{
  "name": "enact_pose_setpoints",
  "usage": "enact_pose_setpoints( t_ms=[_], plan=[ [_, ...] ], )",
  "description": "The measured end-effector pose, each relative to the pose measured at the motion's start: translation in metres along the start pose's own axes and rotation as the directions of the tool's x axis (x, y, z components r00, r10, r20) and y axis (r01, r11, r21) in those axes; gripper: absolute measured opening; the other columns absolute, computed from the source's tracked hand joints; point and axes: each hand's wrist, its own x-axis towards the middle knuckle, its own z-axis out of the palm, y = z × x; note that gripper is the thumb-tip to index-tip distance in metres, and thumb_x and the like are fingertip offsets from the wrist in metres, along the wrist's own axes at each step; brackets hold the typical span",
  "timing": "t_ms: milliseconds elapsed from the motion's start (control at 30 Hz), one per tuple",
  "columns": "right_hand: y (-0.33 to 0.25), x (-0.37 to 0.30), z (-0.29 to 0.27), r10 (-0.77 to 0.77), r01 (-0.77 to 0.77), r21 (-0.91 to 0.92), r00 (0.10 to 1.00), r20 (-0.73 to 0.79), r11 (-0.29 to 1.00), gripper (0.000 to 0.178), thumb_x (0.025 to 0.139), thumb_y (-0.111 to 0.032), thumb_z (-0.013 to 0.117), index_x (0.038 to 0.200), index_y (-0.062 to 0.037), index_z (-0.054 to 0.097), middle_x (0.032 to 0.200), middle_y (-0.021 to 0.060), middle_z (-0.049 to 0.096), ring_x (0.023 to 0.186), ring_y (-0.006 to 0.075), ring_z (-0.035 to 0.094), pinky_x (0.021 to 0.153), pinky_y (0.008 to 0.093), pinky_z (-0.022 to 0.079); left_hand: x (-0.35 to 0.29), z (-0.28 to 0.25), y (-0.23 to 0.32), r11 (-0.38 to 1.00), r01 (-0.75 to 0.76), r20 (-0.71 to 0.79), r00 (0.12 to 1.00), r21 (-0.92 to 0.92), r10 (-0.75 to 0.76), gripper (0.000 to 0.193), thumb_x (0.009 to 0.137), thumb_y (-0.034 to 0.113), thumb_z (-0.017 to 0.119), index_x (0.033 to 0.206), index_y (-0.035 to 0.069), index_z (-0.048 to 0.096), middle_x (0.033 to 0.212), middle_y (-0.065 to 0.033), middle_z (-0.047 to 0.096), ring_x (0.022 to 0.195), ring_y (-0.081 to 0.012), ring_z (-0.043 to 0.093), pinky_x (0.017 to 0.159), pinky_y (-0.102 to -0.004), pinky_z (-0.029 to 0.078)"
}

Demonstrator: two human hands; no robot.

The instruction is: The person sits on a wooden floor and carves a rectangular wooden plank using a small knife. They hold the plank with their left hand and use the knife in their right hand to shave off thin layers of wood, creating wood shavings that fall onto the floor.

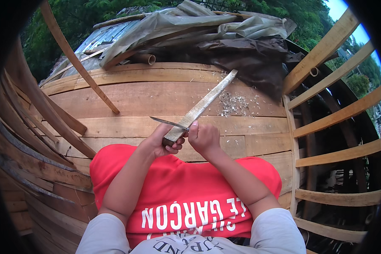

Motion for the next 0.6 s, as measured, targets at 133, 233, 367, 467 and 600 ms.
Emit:
enact_pose_setpoints(
  t_ms=[133,233,367,467,600],
  plan=[
    [0.018,0.011,0.006,-0.087,0.08,-0.087,0.993,-0.077,0.993,0.045,0.09,-0.025,0.044,0.055,-0.0056,0.063,0.051,0.0191,0.056,0.047,0.0379,0.059,0.049,0.0489,0.049,0.0,-0.003,0.001,0.999,-0.002,0.051,0.999,-0.035,0.004,0.03,0.096,0.032,0.046,0.092,0.003,0.054,0.065,-0.003,0.05,0.048,-0.0073,0.044,0.033,-0.0181,0.027],
    [0.058,0.025,0.01,-0.168,0.144,-0.144,0.972,-0.166,0.979,0.045,0.09,-0.025,0.044,0.054,-0.0048,0.062,0.051,0.0198,0.057,0.048,0.0375,0.061,0.049,0.0477,0.051,0.001,0.0,0.004,0.999,0.009,0.088,0.996,-0.039,-0.006,0.027,0.097,0.027,0.042,0.092,0.003,0.054,0.063,-0.0031,0.049,0.048,-0.0078,0.044,0.032,-0.0188,0.027],
    [0.077,0.043,-0.002,0.039,-0.101,-0.293,0.976,-0.212,0.951,0.047,0.09,-0.026,0.043,0.056,-0.0029,0.065,0.055,0.0219,0.06,0.051,0.0391,0.063,0.052,0.0493,0.052,0.001,0.02,0.0,1.0,-0.017,0.065,0.998,-0.01,0.018,0.029,0.099,0.025,0.036,0.096,0.0,0.051,0.061,-0.0023,0.047,0.043,-0.0063,0.041,0.03,-0.0184,0.027],
    [0.029,0.026,-0.011,0.114,-0.15,-0.289,0.984,-0.137,0.946,0.049,0.091,-0.028,0.042,0.057,-0.0019,0.066,0.055,0.0226,0.06,0.052,0.0406,0.063,0.054,0.0511,0.053,0.003,0.007,0.001,0.999,-0.005,0.058,0.998,-0.039,0.007,0.03,0.099,0.027,0.038,0.096,0.0,0.052,0.061,-0.0026,0.048,0.043,-0.0067,0.041,0.03,-0.0185,0.027],
    [0.033,0.016,-0.004,0.056,-0.087,-0.255,0.99,-0.128,0.963,0.049,0.091,-0.029,0.042,0.058,-0.0016,0.067,0.056,0.0229,0.06,0.054,0.0413,0.064,0.057,0.052,0.054,0.007,0.008,-0.001,1.0,0.011,0.042,0.999,-0.026,-0.01,0.029,0.098,0.026,0.039,0.096,0.001,0.052,0.061,-0.0026,0.049,0.043,-0.0073,0.041,0.03,-0.0186,0.026]
  ],
)
